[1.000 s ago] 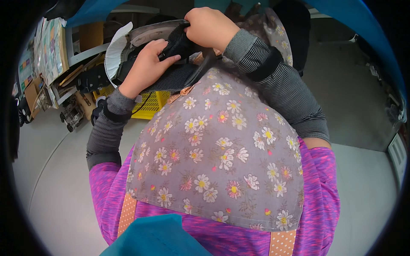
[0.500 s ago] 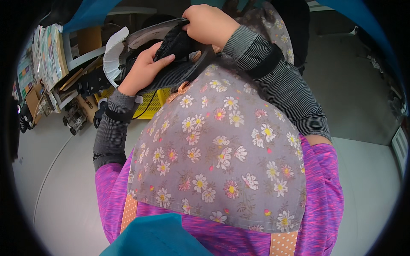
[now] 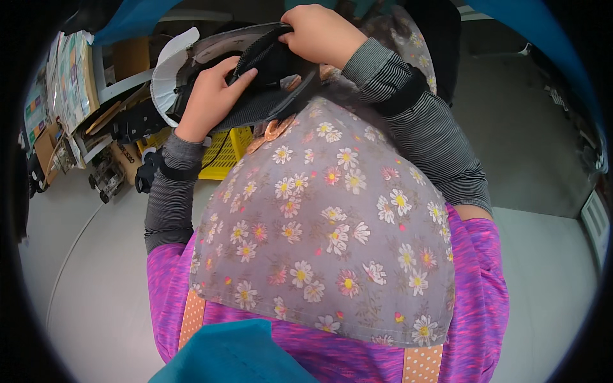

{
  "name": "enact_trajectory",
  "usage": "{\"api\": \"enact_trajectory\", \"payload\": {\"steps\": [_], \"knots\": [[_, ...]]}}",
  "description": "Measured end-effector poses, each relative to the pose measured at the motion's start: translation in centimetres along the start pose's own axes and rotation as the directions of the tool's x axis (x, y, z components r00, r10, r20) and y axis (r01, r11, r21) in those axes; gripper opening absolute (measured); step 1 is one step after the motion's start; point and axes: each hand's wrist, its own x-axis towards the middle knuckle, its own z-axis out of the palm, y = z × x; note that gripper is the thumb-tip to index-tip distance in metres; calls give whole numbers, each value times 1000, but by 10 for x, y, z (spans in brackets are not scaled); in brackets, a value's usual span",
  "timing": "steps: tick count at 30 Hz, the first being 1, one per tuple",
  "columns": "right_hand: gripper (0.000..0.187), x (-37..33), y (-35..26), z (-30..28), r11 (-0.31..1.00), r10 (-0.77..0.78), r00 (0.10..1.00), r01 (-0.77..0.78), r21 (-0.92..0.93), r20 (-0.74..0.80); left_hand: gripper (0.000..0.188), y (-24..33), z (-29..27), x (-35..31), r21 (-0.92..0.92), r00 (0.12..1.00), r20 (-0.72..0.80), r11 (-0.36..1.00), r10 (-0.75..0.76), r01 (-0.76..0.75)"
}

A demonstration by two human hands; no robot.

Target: Inserting foam padding into shoe liner components for assembly.

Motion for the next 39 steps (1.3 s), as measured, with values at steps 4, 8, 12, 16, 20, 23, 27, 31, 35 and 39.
{"api": "enact_trajectory", "payload": {"steps": [4,8,12,16,20,23,27,31,35,39], "knots": [[18,-1,-17,-4,1000,-14,999,13,-20,-30,26,-18,1,5,101,836,-369,912,406,-398],[18,-2,-21,-7,999,-6,1000,5,-46,-13,27,-10,0,3,269,829,-348,894,438,-359],[25,-5,-23,-10,992,-42,997,49,112,-64,23,-1,-2,-4,261,809,-411,905,419,-336],[28,-8,-22,-15,994,-54,999,53,94,8,17,0,-5,-5,415,723,-436,832,536,-367],[30,-10,3,2,989,-70,997,75,125,-43,16,-6,-2,8,485,660,-468,795,588,-364],[29,-17,-3,1,990,-91,991,100,95,-95,16,2,-5,4,437,677,-486,825,552,-358],[27,-22,-7,-2,992,-81,990,91,85,-115,17,2,-7,5,373,694,-471,836,545,-403],[27,-23,-11,-3,992,-54,990,68,107,-131,16,7,-8,3,226,710,-494,862,502,-453],[27,-25,-10,-2,985,-42,989,65,157,-142,12,17,-17,-3,9,922,-338,981,187,-195],[27,-25,-8,0,984,-54,985,81,157,-167,10,20,-17,0,-28,883,-383,952,270,-303]]}}
